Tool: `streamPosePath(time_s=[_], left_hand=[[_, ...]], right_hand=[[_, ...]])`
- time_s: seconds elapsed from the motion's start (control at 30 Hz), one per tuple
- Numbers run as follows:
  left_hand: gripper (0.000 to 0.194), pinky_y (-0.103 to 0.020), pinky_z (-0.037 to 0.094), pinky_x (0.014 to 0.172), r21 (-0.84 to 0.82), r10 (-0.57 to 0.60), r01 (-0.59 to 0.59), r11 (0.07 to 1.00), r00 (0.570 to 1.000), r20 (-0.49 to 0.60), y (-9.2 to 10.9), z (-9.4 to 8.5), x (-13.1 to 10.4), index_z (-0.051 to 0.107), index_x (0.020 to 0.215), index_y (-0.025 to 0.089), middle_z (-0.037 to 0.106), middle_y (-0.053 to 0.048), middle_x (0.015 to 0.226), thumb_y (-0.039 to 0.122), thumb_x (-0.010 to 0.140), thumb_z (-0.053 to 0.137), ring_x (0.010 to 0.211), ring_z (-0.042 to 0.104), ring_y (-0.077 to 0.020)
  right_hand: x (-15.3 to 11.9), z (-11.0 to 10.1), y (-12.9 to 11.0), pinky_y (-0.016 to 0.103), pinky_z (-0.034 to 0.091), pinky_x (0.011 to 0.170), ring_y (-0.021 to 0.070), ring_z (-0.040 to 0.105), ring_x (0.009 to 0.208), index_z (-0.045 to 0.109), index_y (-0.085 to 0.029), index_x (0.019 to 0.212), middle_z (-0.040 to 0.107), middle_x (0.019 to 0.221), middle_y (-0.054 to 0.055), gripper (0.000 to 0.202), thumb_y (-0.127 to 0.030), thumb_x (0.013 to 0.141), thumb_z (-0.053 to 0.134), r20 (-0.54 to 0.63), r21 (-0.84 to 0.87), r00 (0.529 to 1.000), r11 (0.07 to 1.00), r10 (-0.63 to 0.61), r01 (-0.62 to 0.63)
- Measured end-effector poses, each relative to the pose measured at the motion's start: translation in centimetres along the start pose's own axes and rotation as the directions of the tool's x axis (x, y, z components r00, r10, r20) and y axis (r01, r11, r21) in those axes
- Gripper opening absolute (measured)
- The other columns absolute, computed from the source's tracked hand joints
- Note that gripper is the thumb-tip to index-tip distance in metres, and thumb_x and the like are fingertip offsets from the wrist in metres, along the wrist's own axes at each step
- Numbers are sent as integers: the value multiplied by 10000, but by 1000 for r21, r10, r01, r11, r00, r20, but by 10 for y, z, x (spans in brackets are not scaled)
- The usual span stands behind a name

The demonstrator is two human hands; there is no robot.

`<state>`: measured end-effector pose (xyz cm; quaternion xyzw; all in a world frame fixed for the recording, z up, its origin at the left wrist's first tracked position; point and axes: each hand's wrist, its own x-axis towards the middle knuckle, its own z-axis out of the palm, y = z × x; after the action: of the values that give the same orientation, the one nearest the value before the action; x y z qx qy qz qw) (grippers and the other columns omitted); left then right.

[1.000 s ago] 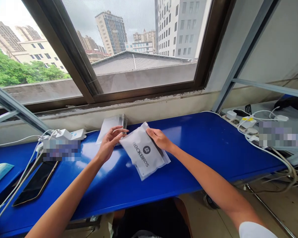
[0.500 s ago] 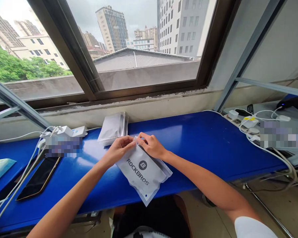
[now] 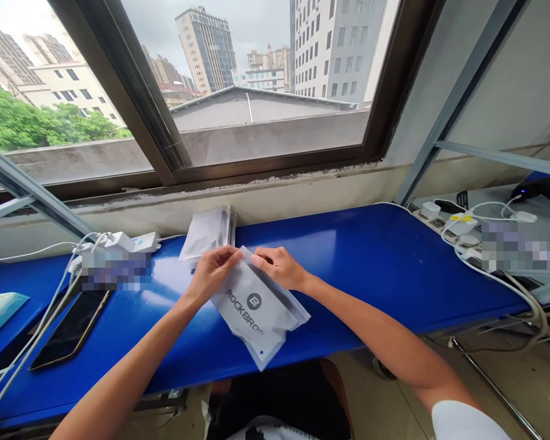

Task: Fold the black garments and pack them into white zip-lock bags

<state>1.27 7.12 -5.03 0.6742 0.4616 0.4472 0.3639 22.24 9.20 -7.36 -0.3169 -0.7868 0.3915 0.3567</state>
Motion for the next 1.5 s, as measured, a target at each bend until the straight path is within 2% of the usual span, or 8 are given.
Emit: streamPosePath(time_s=[0.3,0.5,0.73,1.0,1.13,1.3,1.37,1.5], left_hand=[[269,-246,297,529,290,207,-36,956,784,-585,-3,-64,20,611,768,196,480,32,613,423,912,614,562,395,-125],[294,-246,315,523,338,282,-178,924,914,-291,-8,-42,13,634,789,209,496,38,588,450,947,575,525,411,-126],[293,-272,465,638,427,342,-324,844,939,36,0,-16,1,740,916,224,735,-33,782,397,1001,519,649,622,-173],[395,-374,571,837,638,227,-333,694,943,244,-9,-63,2,777,1209,246,781,-108,1050,468,1041,496,897,739,-273],[416,-494,564,964,784,337,-345,516,923,184,-15,-76,-39,676,1387,297,713,-129,1261,447,1048,487,1139,683,-331],[591,-616,427,1166,863,180,-324,388,945,274,-44,-65,-117,412,1612,349,521,-98,1585,511,1046,466,1473,460,-389],[668,-668,321,1219,865,122,-346,364,938,323,-56,-63,-132,286,1659,339,361,-97,1686,534,1045,460,1562,305,-409],[685,-619,282,1254,834,30,-382,399,914,404,-62,-74,-126,165,1677,328,189,-98,1737,500,1069,429,1595,216,-365]], right_hand=[[-9,-14,-5,249,431,573,123,583,552,561,-186,672,587,588,-10,412,-418,1009,508,70,50,991,992,-117,114],[-9,-7,-8,248,493,574,112,642,660,696,-221,1160,700,1069,55,295,-425,1014,540,-49,143,987,977,-150,156],[-9,11,-4,243,494,629,148,598,807,716,-196,943,631,1009,48,128,-306,878,719,146,-10,981,992,-126,129],[-1,-49,0,271,480,698,170,615,834,616,-190,870,658,917,44,286,-467,930,650,-226,89,974,995,-13,34],[0,-82,9,299,424,661,176,596,720,690,-200,802,682,799,41,320,-485,945,669,-282,-361,952,933,-119,10],[-9,-108,-49,328,416,717,195,628,840,735,-205,803,714,959,84,332,-398,1031,592,-330,-787,846,617,-418,-2],[-18,-128,-85,342,444,752,199,636,851,711,-187,802,692,880,74,429,-527,1027,576,-382,-701,825,713,-415,34],[-33,-175,-130,335,429,636,145,622,640,655,-151,713,623,637,26,715,-859,788,592,-266,-320,953,946,-142,51]])
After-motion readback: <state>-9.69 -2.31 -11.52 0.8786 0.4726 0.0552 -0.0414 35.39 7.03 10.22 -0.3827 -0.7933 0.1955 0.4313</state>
